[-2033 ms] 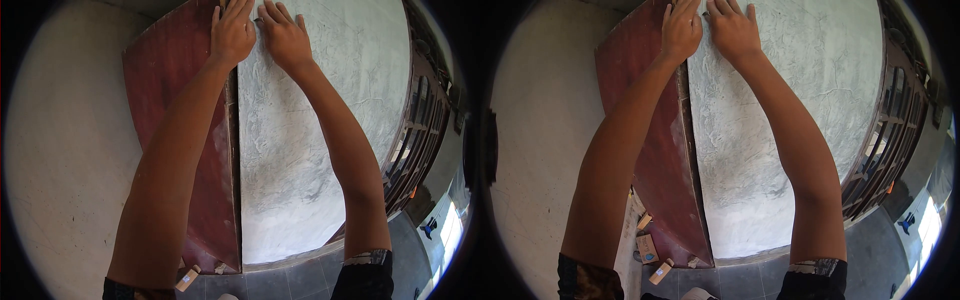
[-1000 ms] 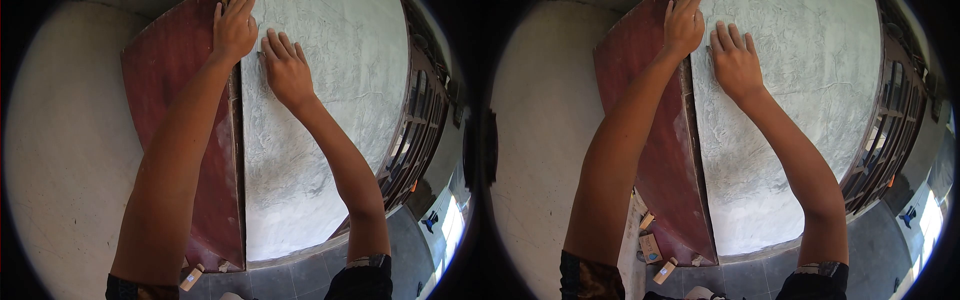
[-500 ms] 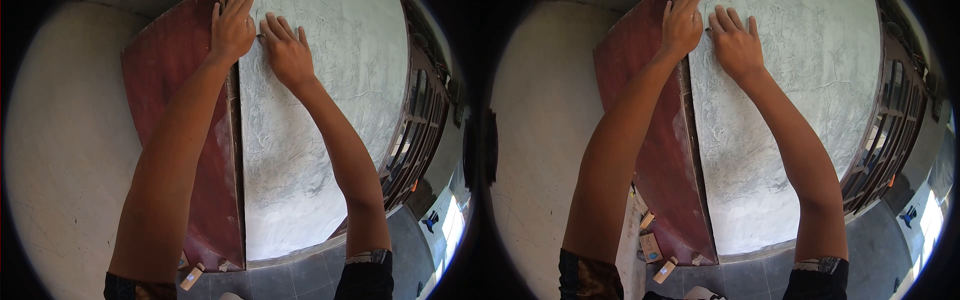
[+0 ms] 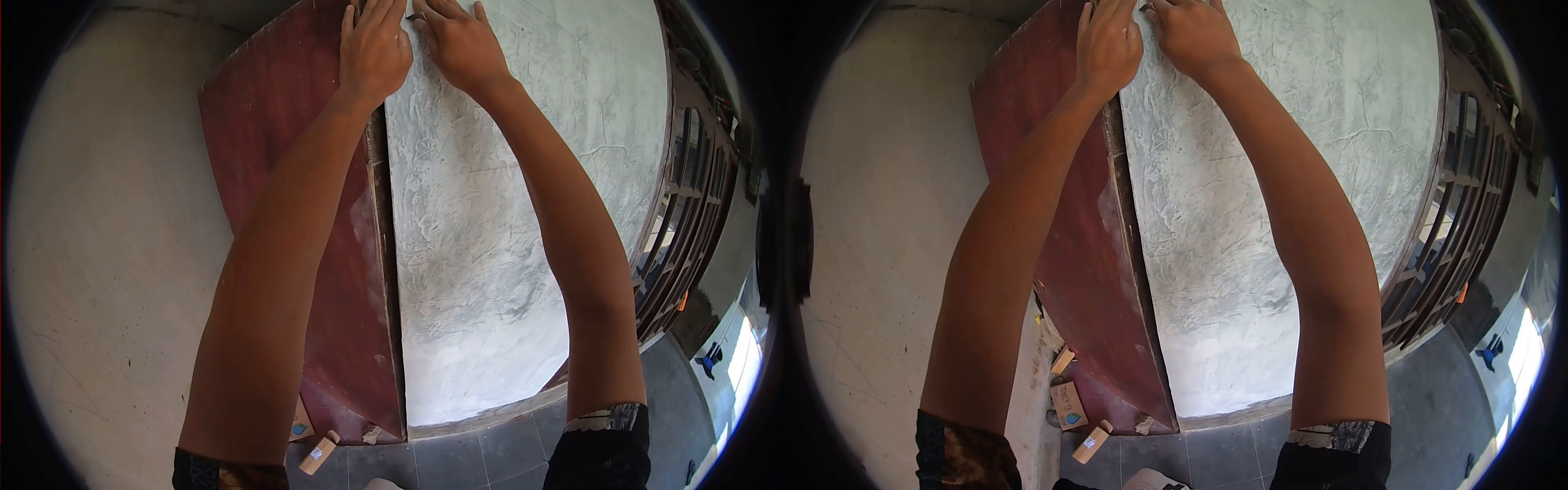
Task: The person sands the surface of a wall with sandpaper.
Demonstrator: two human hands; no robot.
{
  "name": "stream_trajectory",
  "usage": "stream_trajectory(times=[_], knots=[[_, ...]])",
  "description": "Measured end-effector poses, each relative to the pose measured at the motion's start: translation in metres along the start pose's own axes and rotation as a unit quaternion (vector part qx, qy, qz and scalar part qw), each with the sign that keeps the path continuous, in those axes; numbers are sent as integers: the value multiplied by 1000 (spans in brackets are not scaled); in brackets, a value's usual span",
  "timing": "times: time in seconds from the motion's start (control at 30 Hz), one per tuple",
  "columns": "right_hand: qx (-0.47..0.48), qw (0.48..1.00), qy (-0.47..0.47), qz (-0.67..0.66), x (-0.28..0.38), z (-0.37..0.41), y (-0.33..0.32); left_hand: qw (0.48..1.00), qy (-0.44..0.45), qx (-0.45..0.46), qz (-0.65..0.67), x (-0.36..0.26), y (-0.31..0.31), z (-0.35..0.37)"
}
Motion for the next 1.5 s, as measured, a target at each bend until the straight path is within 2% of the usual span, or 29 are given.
stream_trajectory(times=[0.07,0.1,0.2,0.3,0.33,0.43,0.47,0.57,0.73,0.8,1.0,1.1,1.13,1.23,1.27,1.37,1.47,1.5], knots=[[9,1000,-3,-14,12,15,-2,1000,20,0,-10,1,-1,-1],[-35,999,-12,-3,24,37,0,1000,18,1,-10,2,0,-1],[-12,1000,7,2,45,80,3,999,22,-23,-38,2,-1,-1],[-24,999,31,7,18,26,0,1000,11,-9,-1,-2,0,1],[34,998,44,-10,8,5,-2,1000,14,-12,-9,-2,1,1],[36,999,16,-1,6,5,-2,1000,5,-5,-21,-1,-1,3],[-31,999,-1,-15,17,26,2,1000,-5,3,-20,-2,-1,2],[12,1000,16,2,48,84,2,1000,-15,-1,-6,0,3,1],[4,999,36,12,7,4,-4,1000,-10,6,7,-1,0,-1],[-8,1000,13,-17,5,-11,-1,1000,-13,14,4,0,0,2],[-32,999,23,18,47,74,6,999,-30,11,-9,-1,2,1],[-43,998,35,19,17,12,2,1000,-27,13,1,-2,1,1],[-17,999,40,19,8,-6,2,1000,-20,13,1,-2,1,1],[32,999,43,-1,16,5,-2,1000,-21,12,0,-2,0,3],[-51,999,8,7,25,28,3,1000,-24,12,2,-3,0,3],[1,1000,17,23,49,83,7,1000,-21,-5,-6,-1,3,2],[-13,999,27,29,25,32,0,1000,-22,5,9,-3,-1,3],[47,998,46,17,16,8,-8,1000,-18,8,8,-4,0,1]])
Point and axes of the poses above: each hand's wrist, its own z-axis away from the middle knuckle, its own y-axis out of the palm, x = y × z, the point moved 2 cm from there along -z, towards the middle knuckle, and after that the axes turned 13 degrees about x, right-handed, at the moved point
